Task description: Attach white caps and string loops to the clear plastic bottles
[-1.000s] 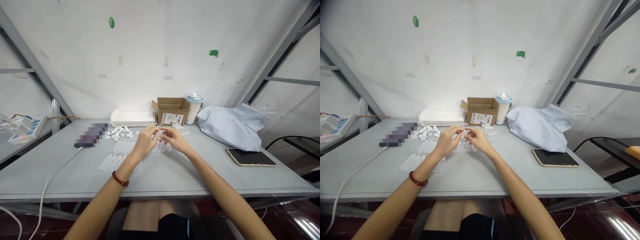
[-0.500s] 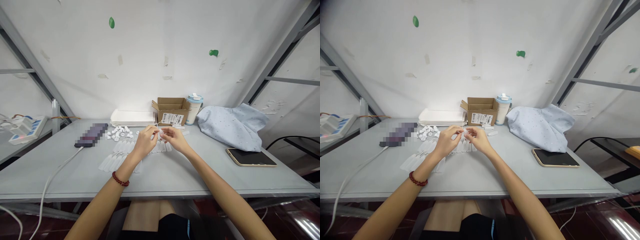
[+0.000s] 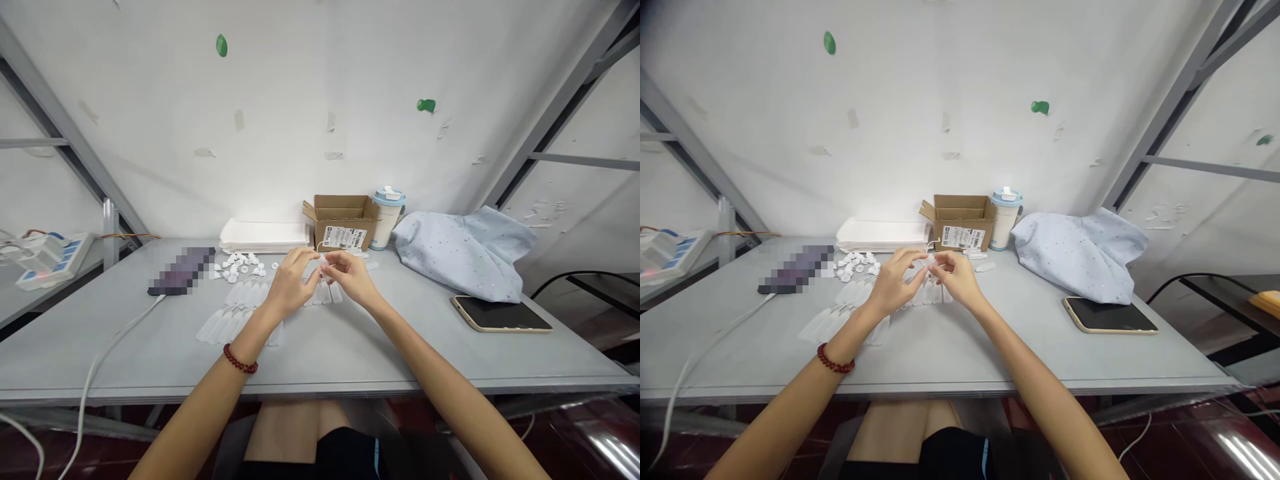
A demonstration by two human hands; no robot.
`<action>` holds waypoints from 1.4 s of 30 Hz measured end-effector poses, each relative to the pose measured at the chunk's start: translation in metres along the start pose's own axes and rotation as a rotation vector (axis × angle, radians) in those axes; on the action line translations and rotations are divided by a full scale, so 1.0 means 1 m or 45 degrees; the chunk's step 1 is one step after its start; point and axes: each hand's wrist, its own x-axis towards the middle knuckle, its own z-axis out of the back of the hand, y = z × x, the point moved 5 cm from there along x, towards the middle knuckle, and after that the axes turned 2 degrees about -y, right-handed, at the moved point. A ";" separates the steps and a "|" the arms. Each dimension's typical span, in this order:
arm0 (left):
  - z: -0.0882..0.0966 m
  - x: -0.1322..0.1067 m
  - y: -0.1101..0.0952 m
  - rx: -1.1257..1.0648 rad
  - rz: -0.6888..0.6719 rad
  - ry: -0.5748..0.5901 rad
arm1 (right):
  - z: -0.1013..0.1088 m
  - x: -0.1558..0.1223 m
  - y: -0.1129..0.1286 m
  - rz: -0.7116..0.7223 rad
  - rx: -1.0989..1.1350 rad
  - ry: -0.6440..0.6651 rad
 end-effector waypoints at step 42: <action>0.051 -0.076 -0.008 -0.027 0.283 0.754 | -0.055 -0.042 0.002 -0.180 -0.297 0.957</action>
